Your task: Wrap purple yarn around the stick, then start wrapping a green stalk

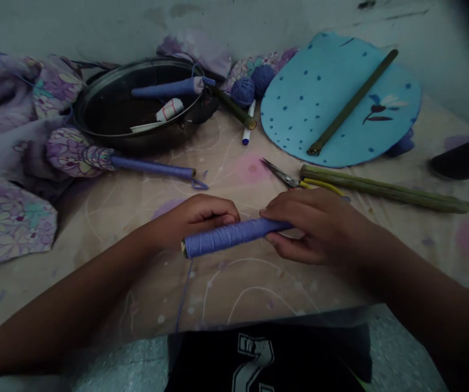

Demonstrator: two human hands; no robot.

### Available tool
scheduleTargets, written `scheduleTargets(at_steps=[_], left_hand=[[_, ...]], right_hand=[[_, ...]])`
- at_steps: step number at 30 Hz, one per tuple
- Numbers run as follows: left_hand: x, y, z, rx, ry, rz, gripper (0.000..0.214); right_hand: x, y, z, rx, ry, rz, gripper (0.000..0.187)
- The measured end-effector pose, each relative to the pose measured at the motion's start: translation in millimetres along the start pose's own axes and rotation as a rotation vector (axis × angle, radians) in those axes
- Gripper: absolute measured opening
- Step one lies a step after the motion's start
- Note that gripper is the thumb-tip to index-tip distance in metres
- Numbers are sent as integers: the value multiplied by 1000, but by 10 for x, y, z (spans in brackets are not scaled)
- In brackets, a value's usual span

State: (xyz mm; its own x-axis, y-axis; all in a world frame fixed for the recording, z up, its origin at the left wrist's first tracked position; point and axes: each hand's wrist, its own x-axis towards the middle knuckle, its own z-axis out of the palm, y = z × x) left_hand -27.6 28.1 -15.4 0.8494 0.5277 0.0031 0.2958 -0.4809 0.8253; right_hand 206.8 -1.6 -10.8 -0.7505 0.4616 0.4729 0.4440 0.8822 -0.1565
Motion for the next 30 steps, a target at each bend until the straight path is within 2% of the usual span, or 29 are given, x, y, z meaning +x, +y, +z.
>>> scheduleTargets(at_steps=[2, 3, 5, 7, 10, 12, 14, 17, 20, 22, 25, 27, 30], left_hand=[[-29, -18, 41, -53, 53, 6, 18], [-39, -7, 63, -29, 120, -6, 18], [-44, 55, 111, 119, 241, -29, 21], [-34, 147, 163, 312, 267, -58, 24], [-17, 272, 247, 555, 128, -120, 26], [-19, 325, 293, 718, 46, -108, 22], [-30, 355, 307, 852, 10, -50, 18], [-39, 370, 241, 944, -9, 19, 17], [-12, 323, 91, 894, 10, 29, 19], [18, 240, -12, 729, 17, 29, 25], [53, 75, -92, 346, -80, 67, 27], [59, -4, -71, 179, -80, 47, 26], [46, 0, 72, 182, -72, -33, 25]], right_hand=[[-5, 9, 25, -2, 91, 52, 16], [-4, 8, 39, -29, 124, 85, 16], [2, -6, 70, -96, 160, 160, 17], [16, -28, 97, -158, 156, 249, 19], [42, -52, 122, -276, 97, 386, 23], [59, -61, 130, -341, 3, 432, 25], [72, -76, 140, -357, -131, 412, 24], [76, -120, 158, -295, -301, 249, 18], [61, -163, 151, -185, -314, 41, 16], [42, -165, 121, -143, -230, -69, 17], [3, -123, 69, -120, -48, -173, 17], [-24, -90, 53, -98, 62, -176, 14], [-36, -77, 64, -74, 195, -61, 12]])
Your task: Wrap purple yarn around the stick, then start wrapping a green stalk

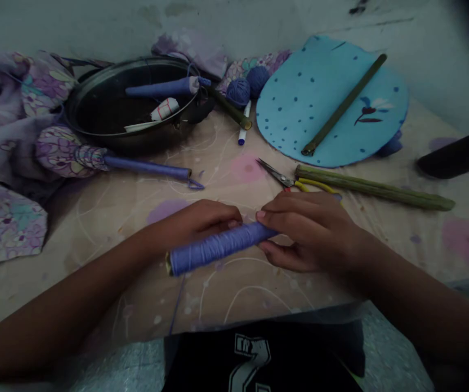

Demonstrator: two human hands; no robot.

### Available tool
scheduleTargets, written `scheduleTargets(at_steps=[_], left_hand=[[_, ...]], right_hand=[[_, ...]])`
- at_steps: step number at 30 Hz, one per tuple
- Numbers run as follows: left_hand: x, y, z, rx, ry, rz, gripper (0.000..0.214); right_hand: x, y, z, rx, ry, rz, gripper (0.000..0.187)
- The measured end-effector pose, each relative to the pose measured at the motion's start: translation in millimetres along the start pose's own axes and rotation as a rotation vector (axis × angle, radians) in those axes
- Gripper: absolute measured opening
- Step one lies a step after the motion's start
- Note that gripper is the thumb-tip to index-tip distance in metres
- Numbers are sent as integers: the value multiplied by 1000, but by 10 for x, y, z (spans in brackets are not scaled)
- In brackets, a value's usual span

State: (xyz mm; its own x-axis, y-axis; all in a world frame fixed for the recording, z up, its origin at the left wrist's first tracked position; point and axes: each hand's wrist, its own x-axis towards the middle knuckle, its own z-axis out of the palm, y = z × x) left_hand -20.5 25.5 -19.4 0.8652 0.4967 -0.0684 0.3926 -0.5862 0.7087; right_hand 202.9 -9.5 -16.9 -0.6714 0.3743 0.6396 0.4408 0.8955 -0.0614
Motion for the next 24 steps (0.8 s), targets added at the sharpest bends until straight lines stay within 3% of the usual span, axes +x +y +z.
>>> scheduleTargets(at_steps=[4, 6, 8, 12, 14, 16, 19, 22, 24], left_hand=[[-22, 235, 245, 343, 194, -63, 22], [-34, 356, 330, 504, 128, -137, 22], [-47, 446, 356, 645, 56, -117, 19], [-71, 490, 204, 840, 66, 14, 16], [-73, 428, 66, 873, 95, -25, 15], [-69, 310, -64, 831, 124, -82, 15], [-52, 101, -170, 686, 110, -60, 20], [-16, -3, -123, 502, 85, -105, 20], [17, 29, -21, 434, 37, -152, 19]], right_hand=[[37, -42, 61, -69, 15, 247, 16], [60, -57, 100, -170, -62, 334, 19], [73, -56, 132, -269, -170, 384, 23], [78, -30, 153, -256, -420, 264, 19], [76, -21, 135, -196, -490, 159, 17], [71, -20, 94, -138, -465, 75, 17], [49, -29, 9, -64, -307, -47, 18], [19, -41, -43, -63, -126, -117, 16], [5, -38, -30, -99, -36, -41, 15]])
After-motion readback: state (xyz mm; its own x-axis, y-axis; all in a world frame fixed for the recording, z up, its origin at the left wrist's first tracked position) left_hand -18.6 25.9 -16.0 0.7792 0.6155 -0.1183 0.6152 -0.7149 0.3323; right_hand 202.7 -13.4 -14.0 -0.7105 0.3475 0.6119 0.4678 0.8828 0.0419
